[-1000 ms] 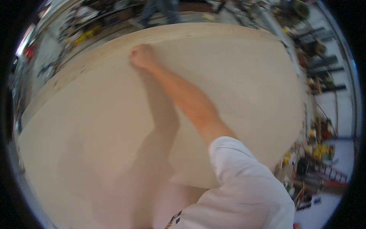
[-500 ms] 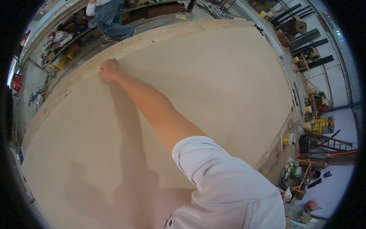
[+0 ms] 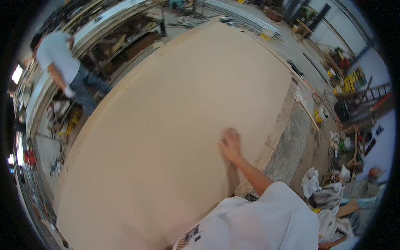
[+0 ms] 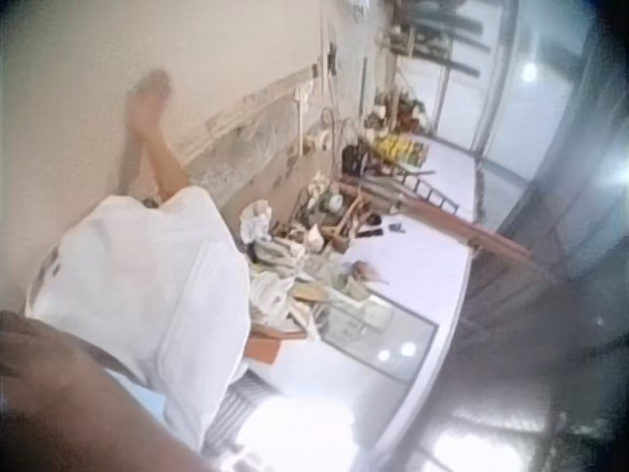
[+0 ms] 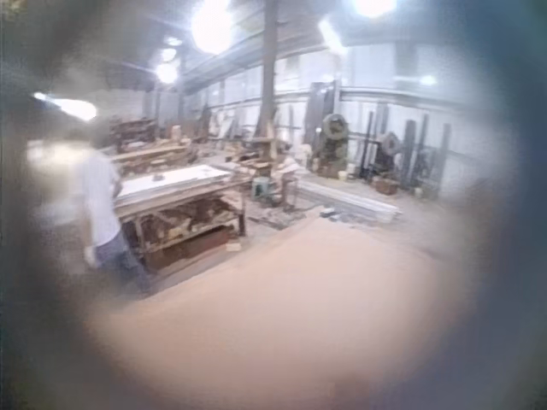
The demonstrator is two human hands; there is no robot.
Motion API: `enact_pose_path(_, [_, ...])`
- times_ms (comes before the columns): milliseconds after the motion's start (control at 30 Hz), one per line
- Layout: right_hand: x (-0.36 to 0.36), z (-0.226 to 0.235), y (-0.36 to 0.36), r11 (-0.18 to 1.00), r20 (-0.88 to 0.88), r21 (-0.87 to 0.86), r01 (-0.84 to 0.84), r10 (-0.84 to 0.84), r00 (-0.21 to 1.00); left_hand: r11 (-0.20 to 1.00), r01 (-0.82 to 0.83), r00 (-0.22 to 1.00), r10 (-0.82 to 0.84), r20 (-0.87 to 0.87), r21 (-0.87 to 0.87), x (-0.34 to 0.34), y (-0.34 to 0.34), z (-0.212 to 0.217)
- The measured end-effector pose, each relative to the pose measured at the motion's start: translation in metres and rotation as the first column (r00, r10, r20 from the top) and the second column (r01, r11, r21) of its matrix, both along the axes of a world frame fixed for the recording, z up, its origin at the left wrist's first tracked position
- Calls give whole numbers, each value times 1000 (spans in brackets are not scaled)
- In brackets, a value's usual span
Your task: The person uses a pneumatic nail gun to fasten a thin wooden strip along the seam of two large plywood sheets on a workbench. They reposition the panels and continue nailing along the seam to secure the pieces together.
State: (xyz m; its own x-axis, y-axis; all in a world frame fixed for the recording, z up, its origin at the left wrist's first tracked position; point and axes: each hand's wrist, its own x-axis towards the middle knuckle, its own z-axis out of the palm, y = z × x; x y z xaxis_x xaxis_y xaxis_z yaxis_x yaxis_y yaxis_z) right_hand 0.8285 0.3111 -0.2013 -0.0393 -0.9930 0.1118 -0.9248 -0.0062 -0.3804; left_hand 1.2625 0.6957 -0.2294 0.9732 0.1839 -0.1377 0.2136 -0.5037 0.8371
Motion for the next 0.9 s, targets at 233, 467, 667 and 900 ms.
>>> enact_pose_path(233, [-259,12,28,823,370,67,563,-545,753,421,699,459,-884,89,578,-63,-170,17])
enact_pose_path(467, [-377,-20,-108,816,789,-8,578,-350,506,-291,745,-343,-939,-30,600,-326,-507,50])
enact_pose_path(667, [-403,-37,-147,782,942,81,618,-263,208,-419,582,-431,-886,-173,697,-506,-654,62])
enact_pose_path(900, [-394,-36,-157,760,796,236,606,-509,328,-352,541,-392,-909,-141,764,-510,-679,36])
